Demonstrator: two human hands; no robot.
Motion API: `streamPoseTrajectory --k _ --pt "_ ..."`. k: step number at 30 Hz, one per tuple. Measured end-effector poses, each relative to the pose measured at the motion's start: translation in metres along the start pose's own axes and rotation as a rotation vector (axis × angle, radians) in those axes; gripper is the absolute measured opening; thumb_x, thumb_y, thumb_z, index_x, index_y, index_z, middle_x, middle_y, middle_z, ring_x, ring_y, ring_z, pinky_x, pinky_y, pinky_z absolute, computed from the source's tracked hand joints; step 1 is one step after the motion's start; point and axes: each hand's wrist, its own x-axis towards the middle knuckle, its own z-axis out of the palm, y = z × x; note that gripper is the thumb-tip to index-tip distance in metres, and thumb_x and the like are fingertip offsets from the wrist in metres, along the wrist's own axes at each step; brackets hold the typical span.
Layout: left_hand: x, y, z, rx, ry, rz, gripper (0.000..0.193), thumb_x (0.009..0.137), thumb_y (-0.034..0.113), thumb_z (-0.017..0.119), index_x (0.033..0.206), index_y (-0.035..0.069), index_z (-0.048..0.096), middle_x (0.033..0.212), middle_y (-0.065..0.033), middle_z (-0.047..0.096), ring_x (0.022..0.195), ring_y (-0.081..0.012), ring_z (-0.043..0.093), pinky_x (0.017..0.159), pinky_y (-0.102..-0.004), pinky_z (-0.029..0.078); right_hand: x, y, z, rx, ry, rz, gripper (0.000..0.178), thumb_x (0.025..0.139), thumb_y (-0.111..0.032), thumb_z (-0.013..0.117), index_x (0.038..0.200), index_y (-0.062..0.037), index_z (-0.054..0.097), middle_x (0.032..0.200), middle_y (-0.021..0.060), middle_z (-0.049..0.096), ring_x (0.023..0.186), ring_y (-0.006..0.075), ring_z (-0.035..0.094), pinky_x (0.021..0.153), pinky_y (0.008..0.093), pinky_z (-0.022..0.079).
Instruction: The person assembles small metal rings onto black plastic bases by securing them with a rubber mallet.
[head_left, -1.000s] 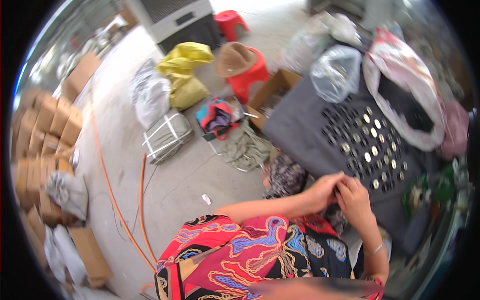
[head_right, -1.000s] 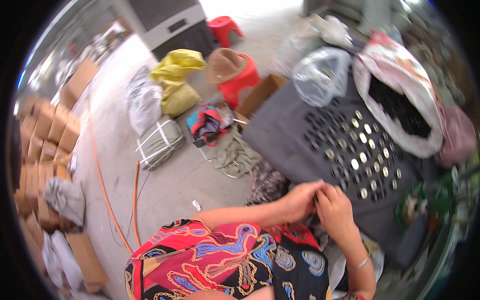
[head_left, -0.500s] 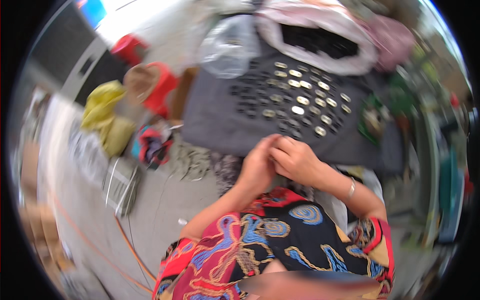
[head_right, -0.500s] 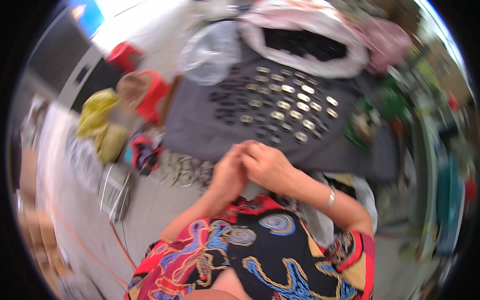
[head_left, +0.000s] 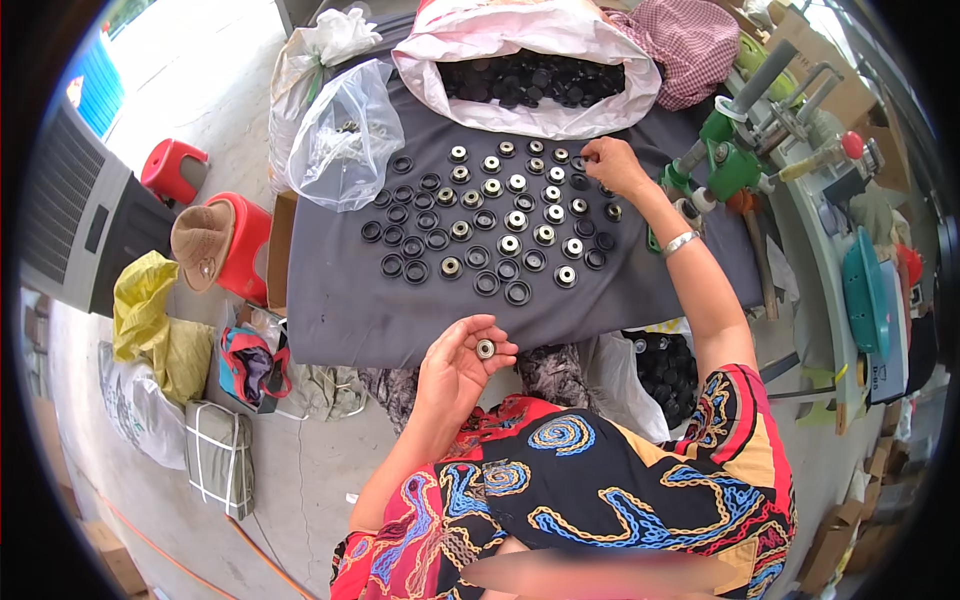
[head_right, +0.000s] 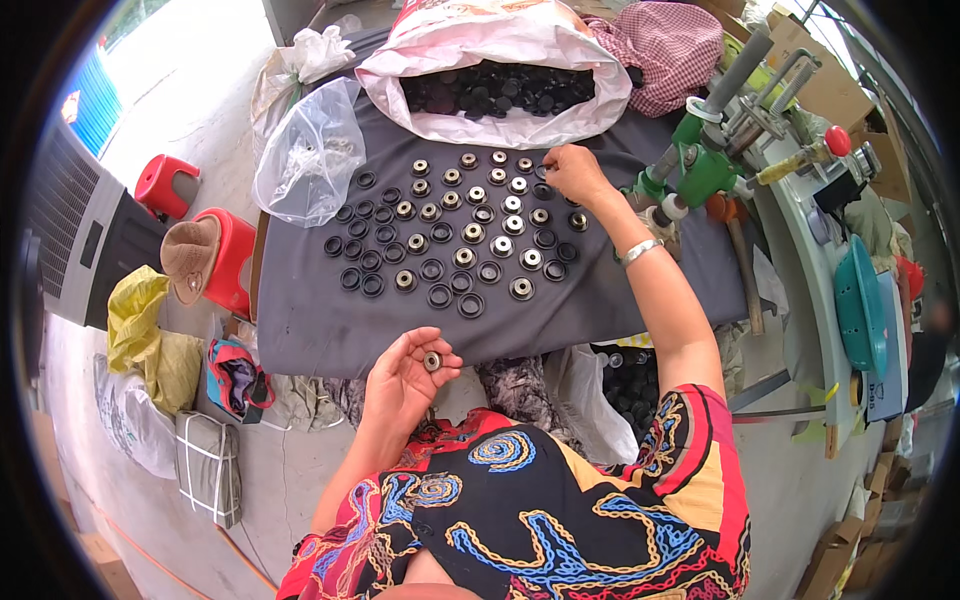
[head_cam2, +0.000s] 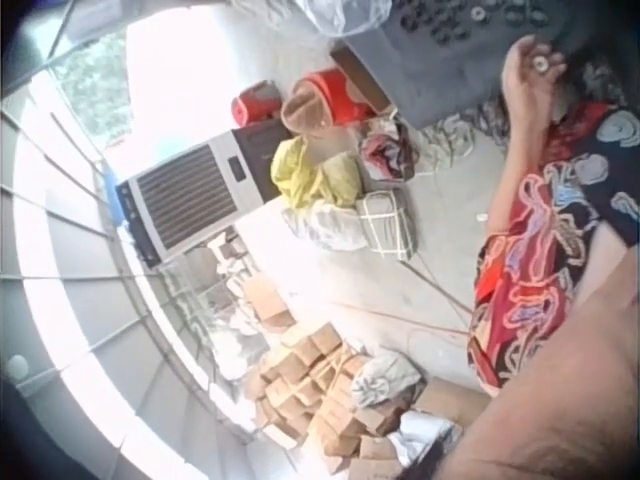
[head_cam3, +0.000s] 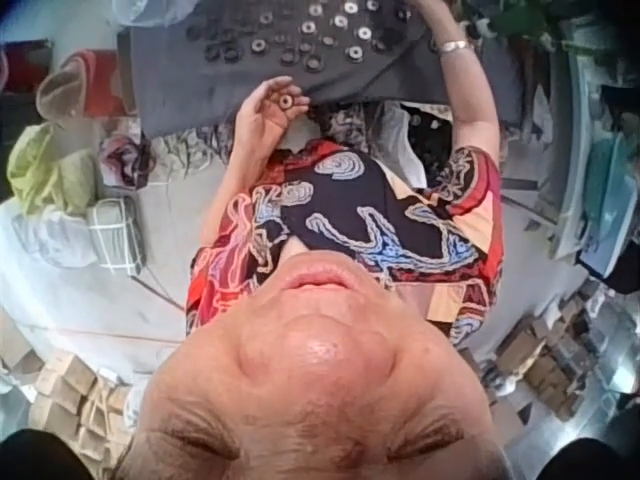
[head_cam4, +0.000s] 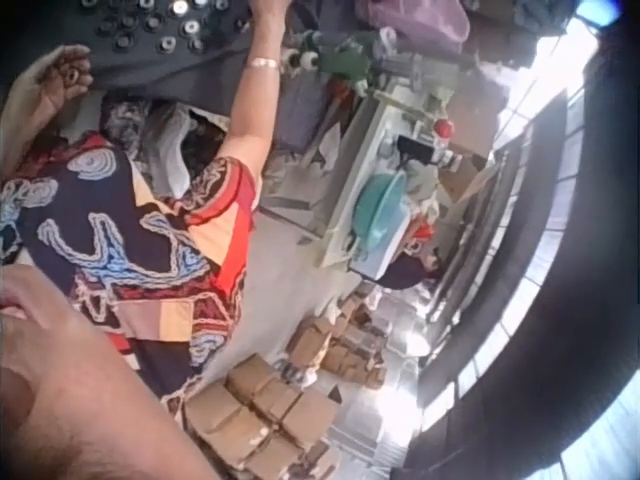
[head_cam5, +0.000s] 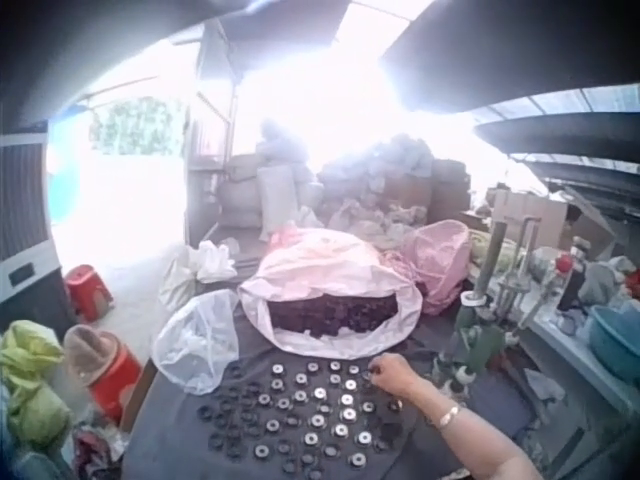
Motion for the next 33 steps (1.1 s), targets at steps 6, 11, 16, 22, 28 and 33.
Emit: streamPoseTrajectory --k 6,11,16,22,28,33 --pt "-0.003 0.005 -0.006 0.014 -0.011 0.024 0.033 0.097 0.022 0.040 0.115 -0.003 0.053 0.100 -0.0170 0.061 0.092 -0.0320 0.062 0.079 -0.0411 0.052 0.015 0.011 0.015 -0.082 -0.024 -0.011 0.027 0.070 -0.007 0.064 0.095 0.0019 0.068 0.084 0.0212 0.067 0.080 0.0320 0.066 0.073 0.0366 0.051" --pt "0.002 0.009 -0.004 0.008 -0.008 0.019 0.032 0.097 0.020 0.041 0.115 -0.003 0.053 0.100 -0.0171 0.061 0.091 -0.0321 0.062 0.079 -0.0407 0.052 0.026 0.009 0.017 -0.145 -0.035 -0.065 0.024 0.070 -0.008 0.064 0.092 0.0013 0.069 0.086 0.0229 0.066 0.083 0.0341 0.066 0.076 0.0386 0.051" --pt "0.003 0.011 -0.006 0.012 0.009 0.020 0.031 0.097 0.019 0.041 0.115 -0.004 0.053 0.099 -0.0174 0.060 0.091 -0.0320 0.062 0.079 -0.0407 0.052 0.028 0.011 0.019 -0.173 -0.011 -0.049 0.023 0.070 -0.008 0.063 0.090 0.0005 0.069 0.086 0.0225 0.065 0.084 0.0355 0.064 0.076 0.0399 0.050" --pt "0.000 0.011 -0.006 0.027 0.012 0.026 0.031 0.097 0.019 0.041 0.115 -0.004 0.053 0.100 -0.0176 0.060 0.092 -0.0320 0.062 0.080 -0.0408 0.051 0.028 0.004 0.019 -0.245 0.004 -0.050 0.021 0.071 -0.009 0.061 0.088 -0.0004 0.069 0.086 0.0223 0.065 0.085 0.0359 0.064 0.077 0.0419 0.050" --pt "-0.001 0.010 0.004 0.012 -0.035 0.029 0.035 0.098 0.022 0.039 0.117 -0.004 0.052 0.103 -0.0183 0.060 0.095 -0.0330 0.061 0.083 -0.0412 0.050 0.014 0.001 0.017 -0.478 0.003 -0.168 0.020 0.074 -0.008 0.064 0.092 0.0003 0.068 0.086 0.0211 0.065 0.083 0.0343 0.064 0.074 0.0412 0.050" --pt "-0.006 0.007 0.011 -0.057 0.008 0.023 0.043 0.100 0.030 0.033 0.120 -0.004 0.049 0.116 -0.0173 0.057 0.105 -0.0303 0.057 0.089 -0.0423 0.046 -0.094 -0.135 0.011 -0.052 0.135 -0.622 0.013 0.077 -0.016 0.063 0.084 -0.0051 0.065 0.082 0.0116 0.060 0.079 0.0280 0.061 0.069 0.0376 0.052"
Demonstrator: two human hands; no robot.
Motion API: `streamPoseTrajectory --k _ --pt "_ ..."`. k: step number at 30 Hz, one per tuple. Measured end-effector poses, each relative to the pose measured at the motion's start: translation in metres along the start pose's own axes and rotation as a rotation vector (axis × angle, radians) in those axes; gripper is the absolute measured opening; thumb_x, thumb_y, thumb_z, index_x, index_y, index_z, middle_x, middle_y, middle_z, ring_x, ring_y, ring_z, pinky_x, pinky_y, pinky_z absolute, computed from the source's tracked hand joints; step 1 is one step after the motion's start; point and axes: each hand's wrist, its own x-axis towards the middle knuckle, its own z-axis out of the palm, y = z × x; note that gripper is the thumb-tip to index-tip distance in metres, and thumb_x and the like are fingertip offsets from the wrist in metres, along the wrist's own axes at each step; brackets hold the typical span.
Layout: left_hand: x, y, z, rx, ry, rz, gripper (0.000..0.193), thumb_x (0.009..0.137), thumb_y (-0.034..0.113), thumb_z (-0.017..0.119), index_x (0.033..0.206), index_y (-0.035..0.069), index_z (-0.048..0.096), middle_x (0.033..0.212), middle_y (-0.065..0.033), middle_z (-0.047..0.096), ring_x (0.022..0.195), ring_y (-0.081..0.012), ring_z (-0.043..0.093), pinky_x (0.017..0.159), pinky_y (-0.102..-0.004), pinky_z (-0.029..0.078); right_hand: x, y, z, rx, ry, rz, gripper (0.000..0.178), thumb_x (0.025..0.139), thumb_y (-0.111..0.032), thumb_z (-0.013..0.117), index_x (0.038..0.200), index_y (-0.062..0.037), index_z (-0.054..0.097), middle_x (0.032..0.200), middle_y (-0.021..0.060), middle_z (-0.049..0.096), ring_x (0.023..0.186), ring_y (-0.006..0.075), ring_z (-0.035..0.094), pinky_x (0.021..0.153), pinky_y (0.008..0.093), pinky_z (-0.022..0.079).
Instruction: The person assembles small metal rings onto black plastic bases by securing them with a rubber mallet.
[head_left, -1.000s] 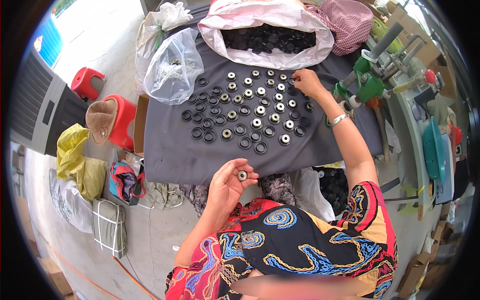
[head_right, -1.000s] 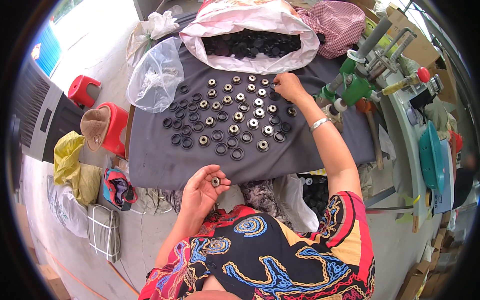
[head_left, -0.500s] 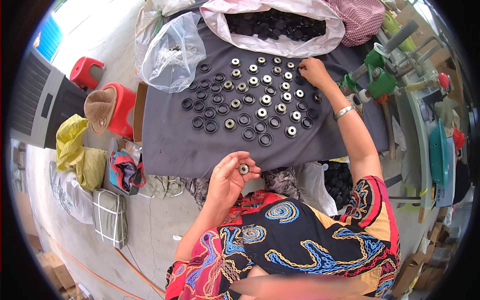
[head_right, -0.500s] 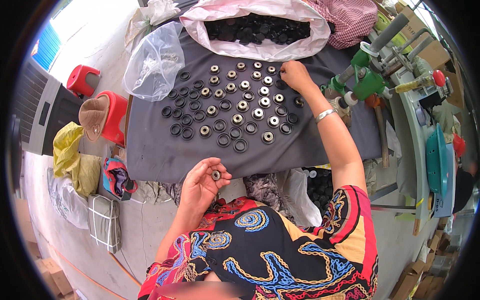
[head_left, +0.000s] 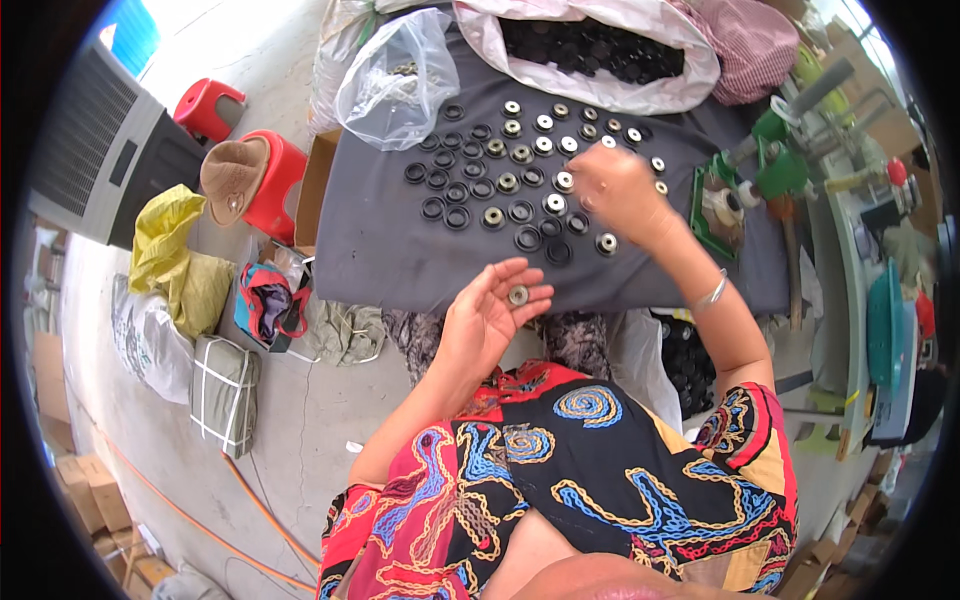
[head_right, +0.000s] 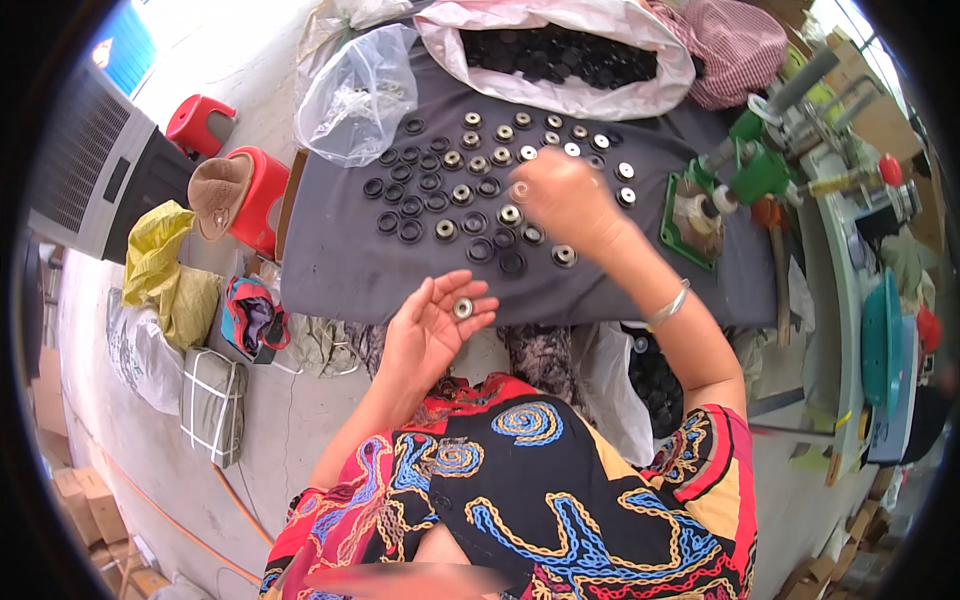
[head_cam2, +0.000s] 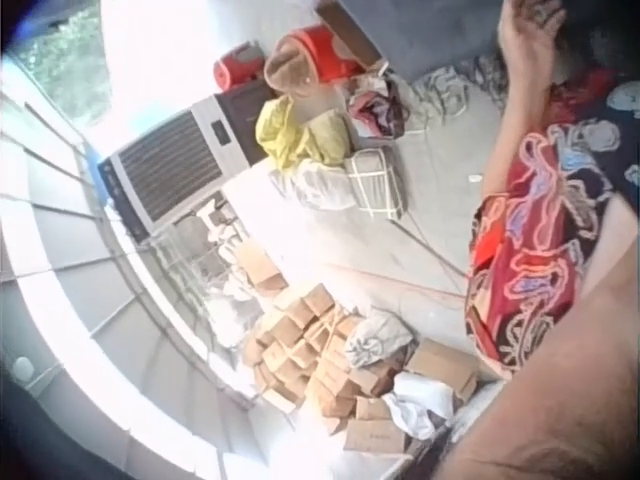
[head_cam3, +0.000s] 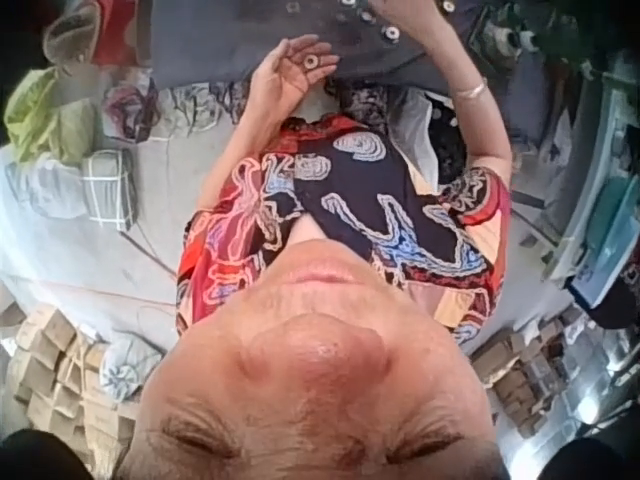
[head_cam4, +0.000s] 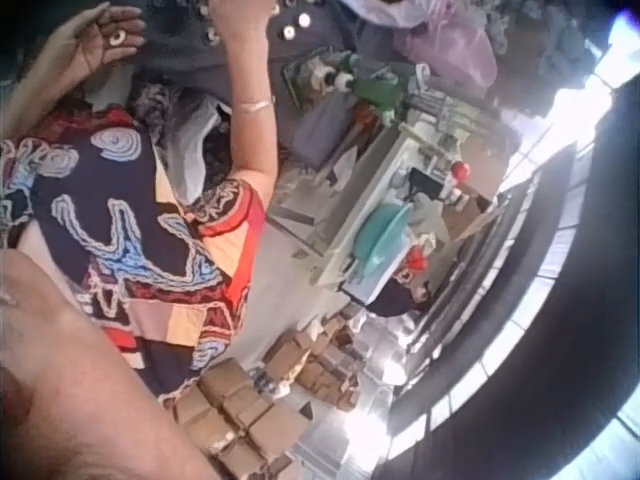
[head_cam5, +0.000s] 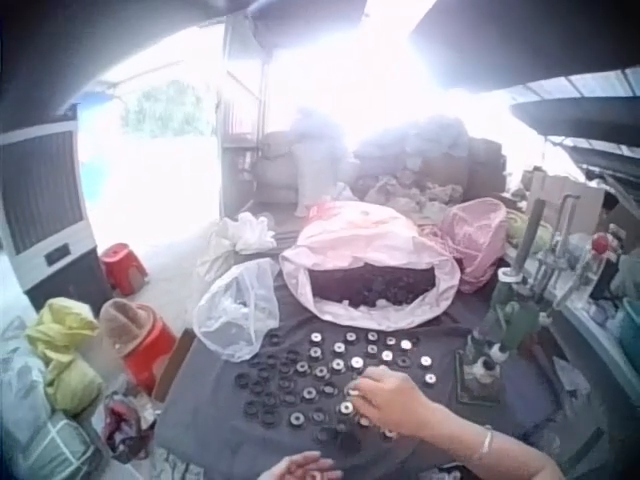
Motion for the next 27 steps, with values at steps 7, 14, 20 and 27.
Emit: streamPoseTrajectory --k 7,14,20,27 --pt "0.010 -0.005 -0.009 -0.048 0.071 0.016 0.041 0.101 0.033 0.032 0.119 0.001 0.051 0.108 -0.0081 0.059 0.101 -0.0195 0.055 0.090 -0.0355 0.043 -0.045 -0.078 0.039 0.209 -0.220 -0.356 0.020 0.069 -0.013 0.068 0.085 -0.0028 0.062 0.101 0.0087 0.060 0.086 0.0237 0.059 0.073 0.0338 0.053" --pt "-0.001 -0.010 0.003 -0.008 0.090 -0.027 0.041 0.101 0.032 0.032 0.122 0.000 0.047 0.107 -0.0123 0.060 0.101 -0.0217 0.056 0.093 -0.0379 0.044 -0.057 -0.082 0.033 0.269 -0.236 -0.279 0.018 0.070 -0.012 0.066 0.084 -0.0031 0.061 0.097 0.0102 0.059 0.084 0.0258 0.059 0.073 0.0365 0.052" --pt "0.006 0.017 0.002 0.375 0.086 0.340 0.040 0.100 0.030 0.036 0.120 -0.002 0.051 0.106 -0.0158 0.062 0.089 -0.0262 0.064 0.076 -0.0355 0.052 -0.029 -0.021 0.005 0.264 0.005 -0.105 0.020 0.067 -0.001 0.062 0.087 -0.0031 0.061 0.080 0.0118 0.057 0.072 0.0266 0.059 0.062 0.0362 0.051" --pt "0.031 0.086 -0.054 1.170 0.556 0.947 0.021 0.095 0.016 0.052 0.103 0.000 0.063 0.082 -0.0030 0.061 0.067 -0.0061 0.052 0.059 -0.0201 0.043 -0.012 0.129 -0.008 0.003 -0.069 0.448 0.024 0.068 -0.007 0.065 0.091 -0.0011 0.068 0.085 0.0162 0.065 0.079 0.0291 0.064 0.075 0.0359 0.051"
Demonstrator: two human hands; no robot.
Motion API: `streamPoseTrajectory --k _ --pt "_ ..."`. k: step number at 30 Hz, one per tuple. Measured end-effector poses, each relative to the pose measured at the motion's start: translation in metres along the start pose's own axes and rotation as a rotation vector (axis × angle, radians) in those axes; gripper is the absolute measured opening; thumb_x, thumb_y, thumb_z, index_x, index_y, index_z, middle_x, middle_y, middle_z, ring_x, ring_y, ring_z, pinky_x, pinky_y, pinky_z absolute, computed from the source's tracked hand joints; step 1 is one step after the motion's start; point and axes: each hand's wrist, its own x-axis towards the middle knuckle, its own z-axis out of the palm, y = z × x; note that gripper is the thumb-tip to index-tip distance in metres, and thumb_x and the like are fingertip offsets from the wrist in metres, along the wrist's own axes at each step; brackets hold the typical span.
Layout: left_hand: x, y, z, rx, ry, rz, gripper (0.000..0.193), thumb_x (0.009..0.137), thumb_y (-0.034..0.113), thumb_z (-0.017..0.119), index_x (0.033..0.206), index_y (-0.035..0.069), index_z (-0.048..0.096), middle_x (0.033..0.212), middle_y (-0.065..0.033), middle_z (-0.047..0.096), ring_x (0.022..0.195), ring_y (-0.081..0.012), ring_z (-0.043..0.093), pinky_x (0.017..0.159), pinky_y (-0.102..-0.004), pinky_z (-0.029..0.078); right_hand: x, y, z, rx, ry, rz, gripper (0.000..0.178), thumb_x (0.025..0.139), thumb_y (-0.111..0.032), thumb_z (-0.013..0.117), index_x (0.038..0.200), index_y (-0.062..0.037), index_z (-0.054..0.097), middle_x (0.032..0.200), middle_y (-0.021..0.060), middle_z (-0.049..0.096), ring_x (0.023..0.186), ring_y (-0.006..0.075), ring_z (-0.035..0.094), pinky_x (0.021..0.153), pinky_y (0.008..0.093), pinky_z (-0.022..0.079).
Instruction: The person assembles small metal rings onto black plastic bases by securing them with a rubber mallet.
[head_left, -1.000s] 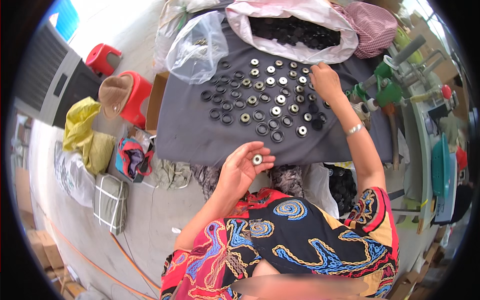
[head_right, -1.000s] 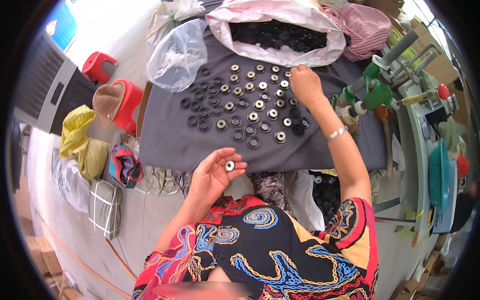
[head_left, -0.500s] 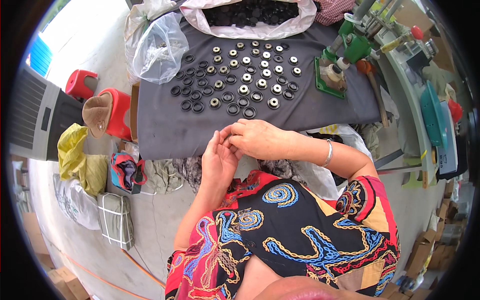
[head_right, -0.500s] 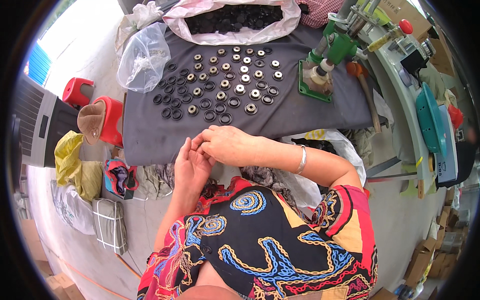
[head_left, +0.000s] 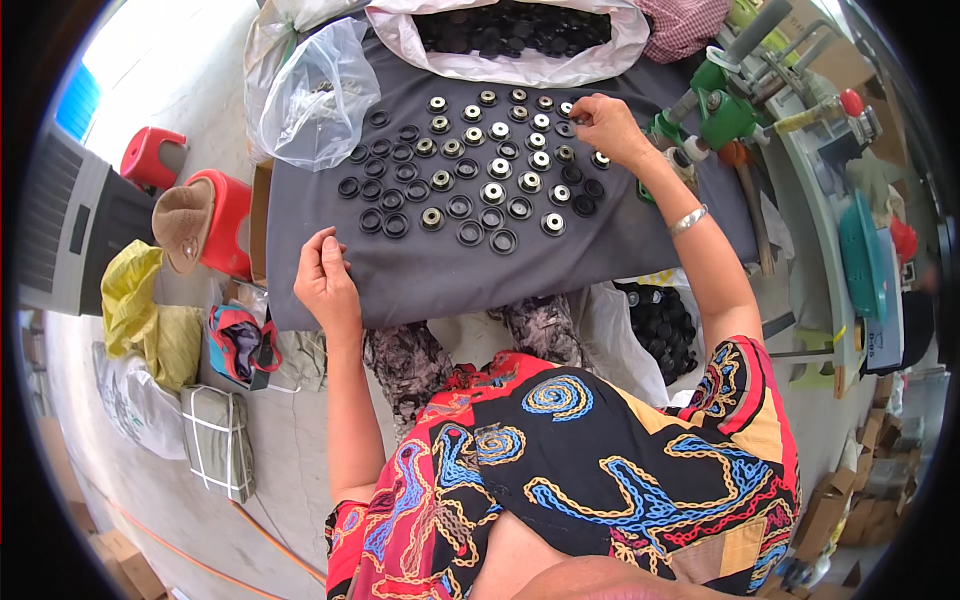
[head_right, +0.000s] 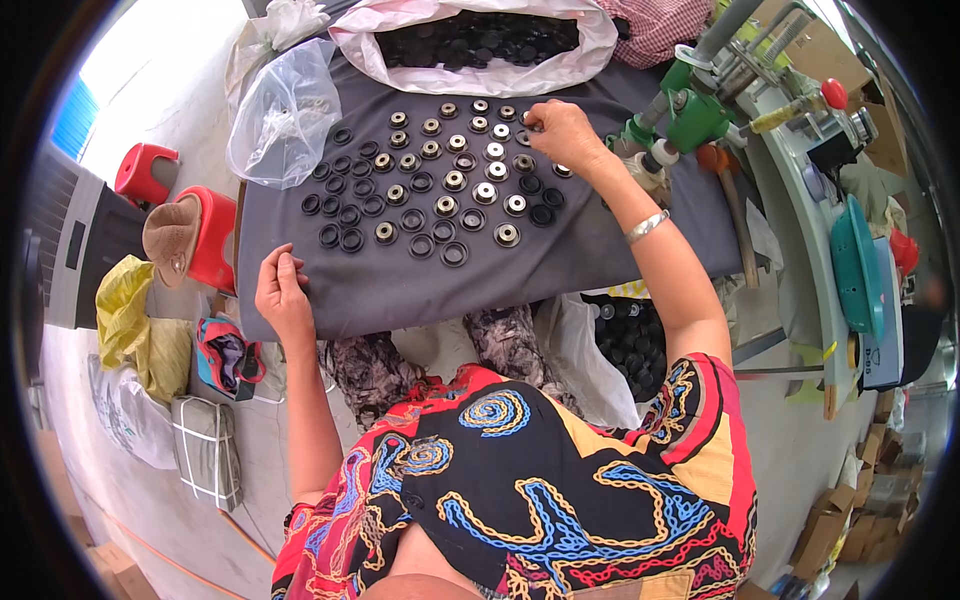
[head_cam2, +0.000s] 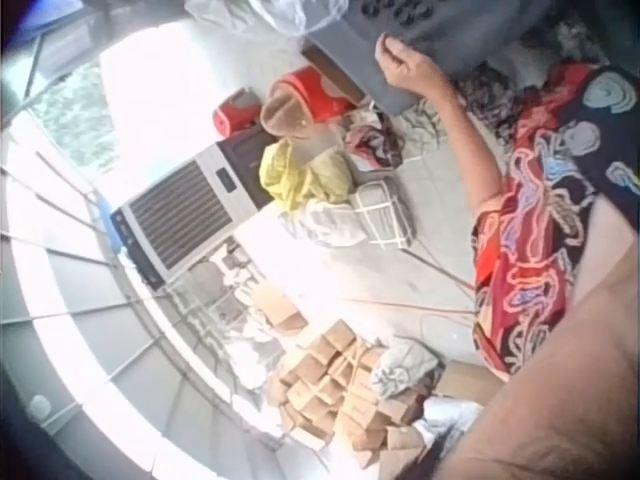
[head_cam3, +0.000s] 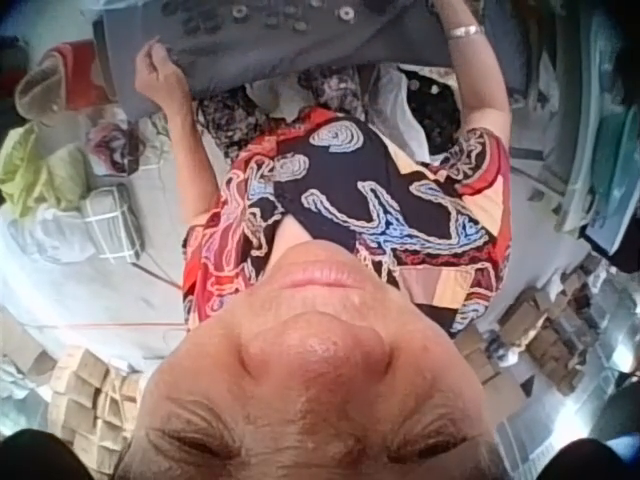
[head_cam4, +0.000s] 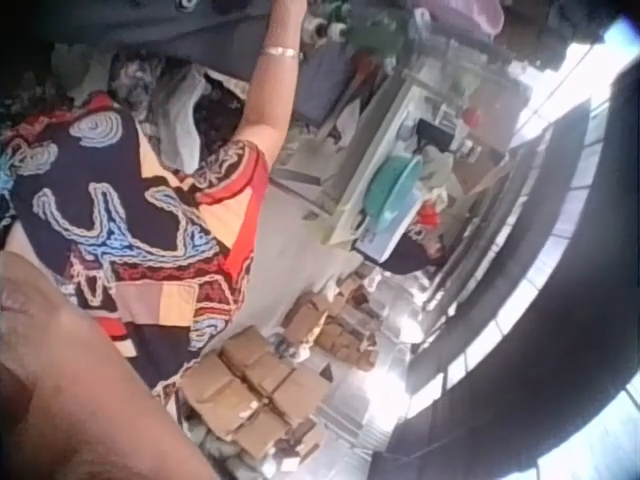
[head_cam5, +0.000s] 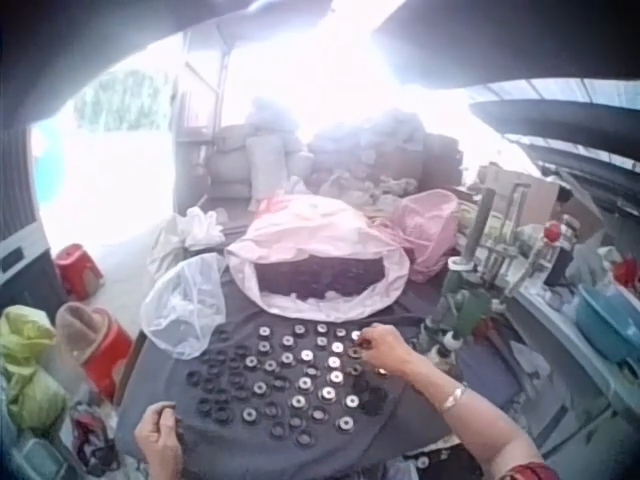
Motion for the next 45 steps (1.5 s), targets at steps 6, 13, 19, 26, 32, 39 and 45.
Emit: streamPoseTrajectory --k 6,13,19,26,32,39,45 --pt "0.003 -0.020 0.003 0.113 -0.017 0.060 0.013 0.090 0.010 0.059 0.096 -0.001 0.065 0.077 -0.0024 0.063 0.067 -0.0080 0.053 0.061 -0.0227 0.044 0.016 0.026 0.018 -0.014 -0.124 0.095 0.026 0.069 -0.005 0.068 0.094 0.0011 0.066 0.079 0.0122 0.064 0.071 0.0200 0.062 0.067 0.0303 0.050" --pt "0.002 -0.015 -0.002 0.179 -0.028 0.025 0.011 0.087 0.007 0.060 0.095 0.000 0.065 0.081 -0.0054 0.064 0.071 -0.0099 0.056 0.065 -0.0235 0.045 0.028 0.026 0.026 -0.047 -0.185 0.037 0.025 0.069 -0.005 0.070 0.093 0.0021 0.067 0.080 0.0143 0.066 0.073 0.0220 0.064 0.067 0.0318 0.050" --pt "0.004 -0.004 0.001 0.205 -0.041 0.103 0.010 0.086 0.003 0.060 0.094 -0.001 0.065 0.080 -0.0053 0.064 0.068 -0.0101 0.055 0.062 -0.0243 0.045 0.031 0.025 0.014 -0.043 -0.251 0.044 0.024 0.067 -0.009 0.072 0.089 0.0009 0.068 0.082 0.0163 0.068 0.076 0.0276 0.066 0.071 0.0356 0.051" --pt "0.000 -0.011 0.002 0.190 -0.044 0.120 0.011 0.088 0.004 0.059 0.095 0.000 0.066 0.078 -0.0001 0.062 0.070 -0.0060 0.052 0.063 -0.0214 0.043 0.015 0.015 0.010 -0.026 -0.131 0.046 0.025 0.071 -0.009 0.070 0.093 0.0005 0.066 0.083 0.0161 0.066 0.078 0.0283 0.064 0.070 0.0345 0.050" --pt "0.007 -0.020 0.021 0.259 -0.062 0.255 0.014 0.086 0.006 0.058 0.096 0.000 0.066 0.078 -0.0013 0.062 0.069 -0.0075 0.053 0.064 -0.0221 0.044 -0.051 0.027 -0.026 -0.063 0.270 0.024 0.011 0.075 -0.008 0.065 0.085 -0.0030 0.065 0.082 0.0135 0.061 0.074 0.0292 0.061 0.067 0.0377 0.049" --pt "0.001 -0.043 0.009 0.264 -0.075 0.152 0.013 0.087 0.004 0.057 0.096 0.000 0.065 0.077 -0.0015 0.062 0.066 -0.0075 0.051 0.062 -0.0229 0.043 -0.158 0.132 -0.046 -0.291 0.671 0.590 0.019 0.078 -0.022 0.064 0.086 -0.0061 0.069 0.087 0.0179 0.064 0.082 0.0340 0.063 0.075 0.0436 0.051" --pt "0.009 -0.057 0.006 0.294 -0.049 0.246 0.011 0.086 0.005 0.058 0.093 -0.001 0.065 0.077 -0.0051 0.063 0.067 -0.0090 0.054 0.063 -0.0249 0.045 -0.218 0.216 -0.074 -0.476 0.270 0.999 0.039 0.086 -0.035 0.054 0.094 0.0012 0.066 0.098 0.0268 0.064 0.095 0.0438 0.061 0.083 0.0511 0.048"
